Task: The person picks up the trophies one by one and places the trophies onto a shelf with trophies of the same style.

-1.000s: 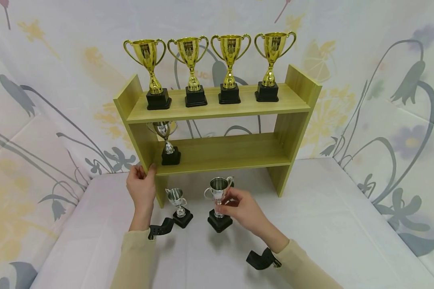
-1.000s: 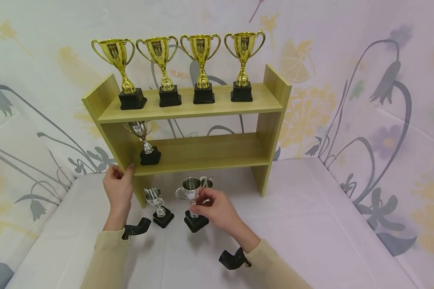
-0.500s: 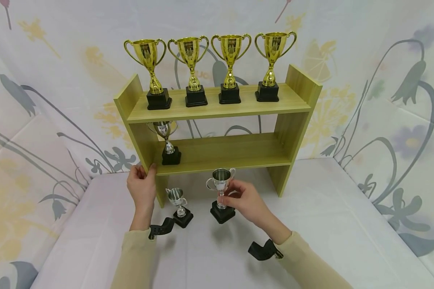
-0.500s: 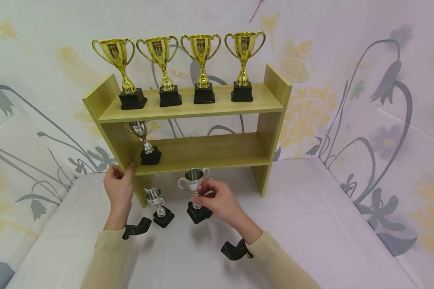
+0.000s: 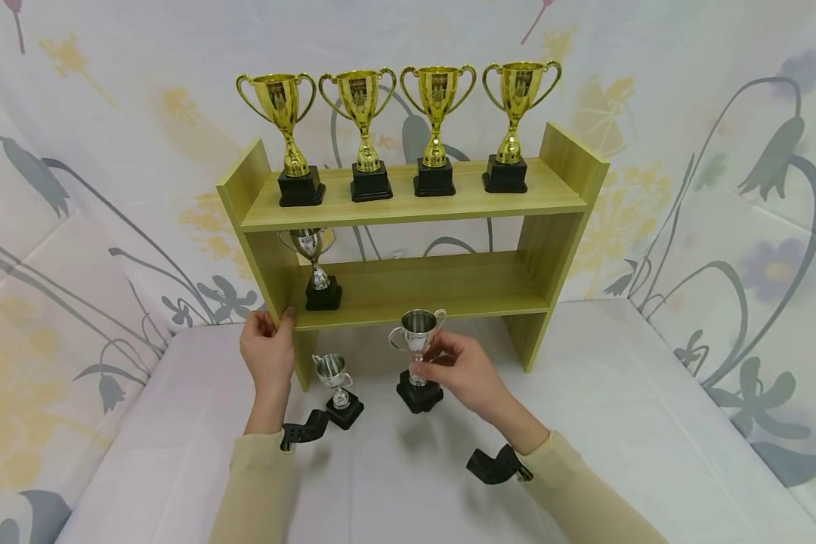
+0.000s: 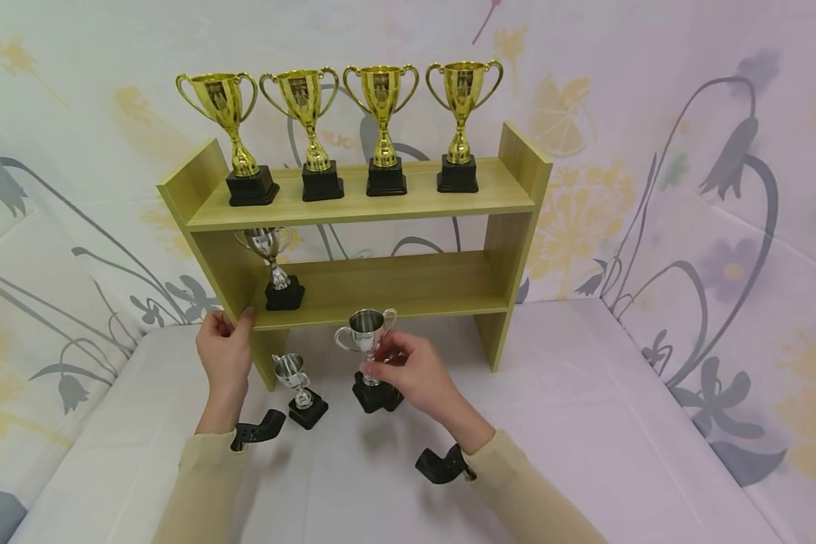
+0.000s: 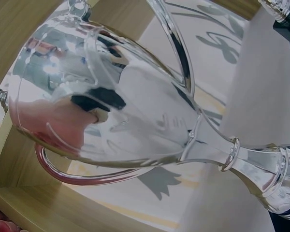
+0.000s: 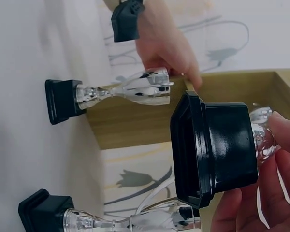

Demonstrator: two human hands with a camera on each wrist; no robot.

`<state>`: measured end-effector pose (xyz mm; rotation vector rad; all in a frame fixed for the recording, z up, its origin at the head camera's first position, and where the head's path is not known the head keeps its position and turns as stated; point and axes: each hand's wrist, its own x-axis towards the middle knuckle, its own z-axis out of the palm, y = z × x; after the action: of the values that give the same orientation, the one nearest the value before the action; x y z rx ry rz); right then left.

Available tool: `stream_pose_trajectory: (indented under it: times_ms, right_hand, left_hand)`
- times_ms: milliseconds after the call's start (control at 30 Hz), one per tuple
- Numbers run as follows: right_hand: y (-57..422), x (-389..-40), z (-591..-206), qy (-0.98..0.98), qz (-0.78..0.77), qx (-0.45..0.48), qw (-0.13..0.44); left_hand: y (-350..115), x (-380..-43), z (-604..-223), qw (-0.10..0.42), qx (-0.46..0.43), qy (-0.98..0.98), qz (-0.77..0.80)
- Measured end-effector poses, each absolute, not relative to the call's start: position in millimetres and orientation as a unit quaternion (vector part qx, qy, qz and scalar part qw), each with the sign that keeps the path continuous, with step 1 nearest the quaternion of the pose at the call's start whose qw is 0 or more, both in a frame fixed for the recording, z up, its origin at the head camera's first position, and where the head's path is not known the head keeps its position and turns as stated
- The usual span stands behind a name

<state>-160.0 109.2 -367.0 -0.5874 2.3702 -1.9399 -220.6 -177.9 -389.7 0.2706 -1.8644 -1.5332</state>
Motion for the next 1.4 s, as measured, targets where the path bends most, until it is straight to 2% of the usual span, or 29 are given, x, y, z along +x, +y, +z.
stream_pose_trajectory:
  times_ms: [1400]
  right_hand:
    - [104.9, -175.4, -334.2, 0.746, -0.633, -0.207, -0.02]
  left_hand:
    - [-176.4, -219.5, -388.5, 0.347, 0.109, -0.718, -0.594]
